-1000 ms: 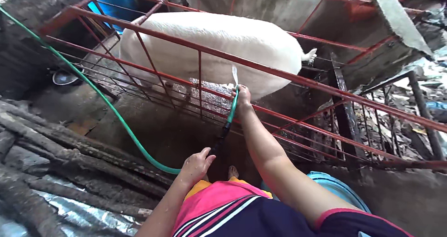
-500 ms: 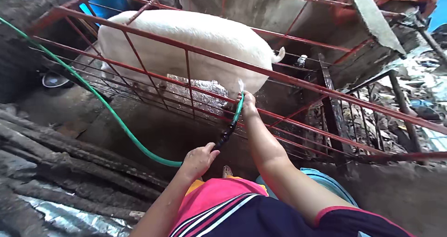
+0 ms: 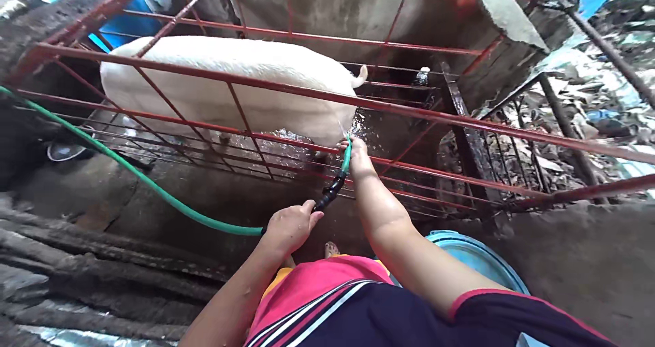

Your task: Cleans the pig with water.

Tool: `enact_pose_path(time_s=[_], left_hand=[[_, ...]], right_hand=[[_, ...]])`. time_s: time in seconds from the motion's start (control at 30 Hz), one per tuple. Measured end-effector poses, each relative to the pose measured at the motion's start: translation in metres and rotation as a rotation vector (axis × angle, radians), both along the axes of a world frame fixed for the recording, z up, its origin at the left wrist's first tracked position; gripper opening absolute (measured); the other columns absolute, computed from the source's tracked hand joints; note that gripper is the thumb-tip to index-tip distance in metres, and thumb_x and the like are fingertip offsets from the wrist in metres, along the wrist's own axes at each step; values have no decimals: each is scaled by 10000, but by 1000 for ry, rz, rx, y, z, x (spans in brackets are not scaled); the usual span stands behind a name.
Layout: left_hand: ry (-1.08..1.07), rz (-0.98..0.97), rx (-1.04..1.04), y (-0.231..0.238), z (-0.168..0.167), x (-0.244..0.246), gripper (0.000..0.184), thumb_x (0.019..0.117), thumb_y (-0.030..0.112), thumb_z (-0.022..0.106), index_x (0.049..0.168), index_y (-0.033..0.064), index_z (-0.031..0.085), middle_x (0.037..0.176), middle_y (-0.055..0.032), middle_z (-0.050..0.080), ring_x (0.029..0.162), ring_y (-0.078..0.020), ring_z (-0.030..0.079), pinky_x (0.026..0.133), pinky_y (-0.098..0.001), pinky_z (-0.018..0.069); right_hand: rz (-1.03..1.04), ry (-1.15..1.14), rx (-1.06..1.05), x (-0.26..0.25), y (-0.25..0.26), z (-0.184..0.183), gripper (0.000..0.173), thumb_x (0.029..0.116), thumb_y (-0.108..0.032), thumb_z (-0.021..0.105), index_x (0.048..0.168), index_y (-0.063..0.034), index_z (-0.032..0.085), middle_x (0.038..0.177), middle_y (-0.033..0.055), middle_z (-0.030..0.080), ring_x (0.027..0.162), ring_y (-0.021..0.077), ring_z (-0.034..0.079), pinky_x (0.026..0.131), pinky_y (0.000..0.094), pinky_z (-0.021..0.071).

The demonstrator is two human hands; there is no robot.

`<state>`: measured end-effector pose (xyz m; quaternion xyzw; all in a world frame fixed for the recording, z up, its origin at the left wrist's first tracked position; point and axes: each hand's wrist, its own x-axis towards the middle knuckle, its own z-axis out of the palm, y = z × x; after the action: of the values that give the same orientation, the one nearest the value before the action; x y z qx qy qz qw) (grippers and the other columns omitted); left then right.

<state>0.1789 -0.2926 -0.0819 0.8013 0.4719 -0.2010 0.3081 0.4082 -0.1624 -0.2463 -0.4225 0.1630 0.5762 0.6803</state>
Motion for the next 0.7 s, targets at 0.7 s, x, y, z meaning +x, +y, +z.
enact_pose_path(time_s=[0.7], left_hand=[[128,-60,29,23,22,72,496,1127,394,332,1548,153,436,1287,-238,655,1230,-414,619,1026,-593,454]], right_hand=[[-50,172,-30,46,4,-25,155,1078,-204,364,1014,-106,465,690,-9,476,445,35,434,403,147,387]])
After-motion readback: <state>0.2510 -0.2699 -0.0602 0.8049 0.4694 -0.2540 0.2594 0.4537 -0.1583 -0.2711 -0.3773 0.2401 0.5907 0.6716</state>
